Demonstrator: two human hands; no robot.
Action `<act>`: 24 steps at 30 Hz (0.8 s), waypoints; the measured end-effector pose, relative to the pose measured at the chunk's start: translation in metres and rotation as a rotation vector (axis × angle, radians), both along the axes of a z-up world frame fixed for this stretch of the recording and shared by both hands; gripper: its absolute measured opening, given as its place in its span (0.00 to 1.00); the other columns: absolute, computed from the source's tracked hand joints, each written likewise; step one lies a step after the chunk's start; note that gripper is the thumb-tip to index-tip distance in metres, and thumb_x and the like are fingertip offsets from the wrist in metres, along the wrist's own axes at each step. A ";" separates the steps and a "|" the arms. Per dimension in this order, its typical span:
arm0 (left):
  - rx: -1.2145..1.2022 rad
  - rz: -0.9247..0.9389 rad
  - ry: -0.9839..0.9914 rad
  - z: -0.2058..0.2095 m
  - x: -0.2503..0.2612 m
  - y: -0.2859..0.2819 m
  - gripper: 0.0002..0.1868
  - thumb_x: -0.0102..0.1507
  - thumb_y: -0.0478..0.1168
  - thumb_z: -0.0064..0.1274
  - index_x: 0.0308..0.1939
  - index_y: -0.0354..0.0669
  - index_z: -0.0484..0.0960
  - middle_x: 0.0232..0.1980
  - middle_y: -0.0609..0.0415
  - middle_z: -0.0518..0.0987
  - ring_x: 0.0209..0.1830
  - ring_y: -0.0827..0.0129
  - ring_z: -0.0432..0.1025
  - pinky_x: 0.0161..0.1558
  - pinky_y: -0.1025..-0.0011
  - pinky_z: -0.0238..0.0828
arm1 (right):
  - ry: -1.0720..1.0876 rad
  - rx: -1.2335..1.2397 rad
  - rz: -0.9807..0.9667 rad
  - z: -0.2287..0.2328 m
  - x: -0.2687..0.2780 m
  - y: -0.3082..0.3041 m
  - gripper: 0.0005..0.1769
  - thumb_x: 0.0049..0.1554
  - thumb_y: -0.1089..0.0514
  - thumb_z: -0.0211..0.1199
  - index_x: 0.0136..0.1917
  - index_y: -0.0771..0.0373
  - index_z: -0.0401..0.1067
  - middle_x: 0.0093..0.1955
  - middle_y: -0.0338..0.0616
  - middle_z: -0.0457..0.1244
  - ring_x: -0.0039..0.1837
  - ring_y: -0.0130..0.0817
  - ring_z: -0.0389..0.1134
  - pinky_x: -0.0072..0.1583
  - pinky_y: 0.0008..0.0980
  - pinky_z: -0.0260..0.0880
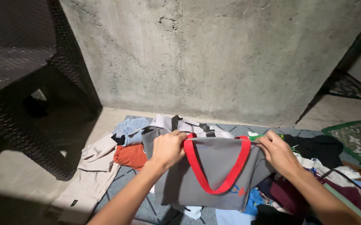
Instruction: The person packs a white duffel bag on the floor, placing small items and bottles inside and zipping it closed. They then open a gray tote bag, place a laptop inside, coil a black cable, and arrange bottles, clothing, and other items into the tote.
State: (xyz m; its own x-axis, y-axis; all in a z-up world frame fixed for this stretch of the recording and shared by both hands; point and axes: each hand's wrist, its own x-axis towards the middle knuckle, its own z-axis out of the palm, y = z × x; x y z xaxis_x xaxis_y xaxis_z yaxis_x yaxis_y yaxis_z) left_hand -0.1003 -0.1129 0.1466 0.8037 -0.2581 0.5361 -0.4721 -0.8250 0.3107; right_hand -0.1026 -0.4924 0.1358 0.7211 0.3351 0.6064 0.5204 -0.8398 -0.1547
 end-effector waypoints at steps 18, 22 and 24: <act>-0.099 0.013 0.160 -0.039 -0.056 0.013 0.09 0.54 0.36 0.55 0.38 0.42 0.83 0.40 0.42 0.83 0.41 0.44 0.78 0.43 0.51 0.74 | 0.026 0.226 0.023 -0.004 -0.063 -0.017 0.26 0.40 0.58 0.74 0.49 0.69 0.68 0.46 0.52 0.60 0.48 0.51 0.65 0.49 0.42 0.66; -0.043 0.061 0.241 -0.025 -0.044 0.012 0.10 0.53 0.34 0.54 0.38 0.41 0.83 0.39 0.39 0.83 0.41 0.43 0.78 0.45 0.50 0.75 | 0.059 0.215 -0.070 -0.013 -0.063 -0.026 0.13 0.48 0.60 0.71 0.42 0.65 0.69 0.42 0.48 0.62 0.47 0.48 0.66 0.49 0.41 0.67; 0.051 0.119 0.325 -0.017 -0.039 0.006 0.11 0.52 0.34 0.56 0.39 0.42 0.84 0.38 0.38 0.83 0.41 0.43 0.78 0.45 0.50 0.75 | 0.095 0.216 -0.006 -0.016 -0.058 -0.030 0.07 0.51 0.62 0.67 0.41 0.63 0.70 0.41 0.47 0.63 0.47 0.46 0.67 0.49 0.40 0.67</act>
State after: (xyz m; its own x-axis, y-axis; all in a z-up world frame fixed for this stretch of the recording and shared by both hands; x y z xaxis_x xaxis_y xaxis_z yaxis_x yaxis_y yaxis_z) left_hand -0.1393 -0.1067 0.1299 0.9563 -0.1721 0.2363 -0.2549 -0.8866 0.3860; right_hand -0.1608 -0.5226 0.1197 0.7801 0.2002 0.5928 0.4896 -0.7852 -0.3792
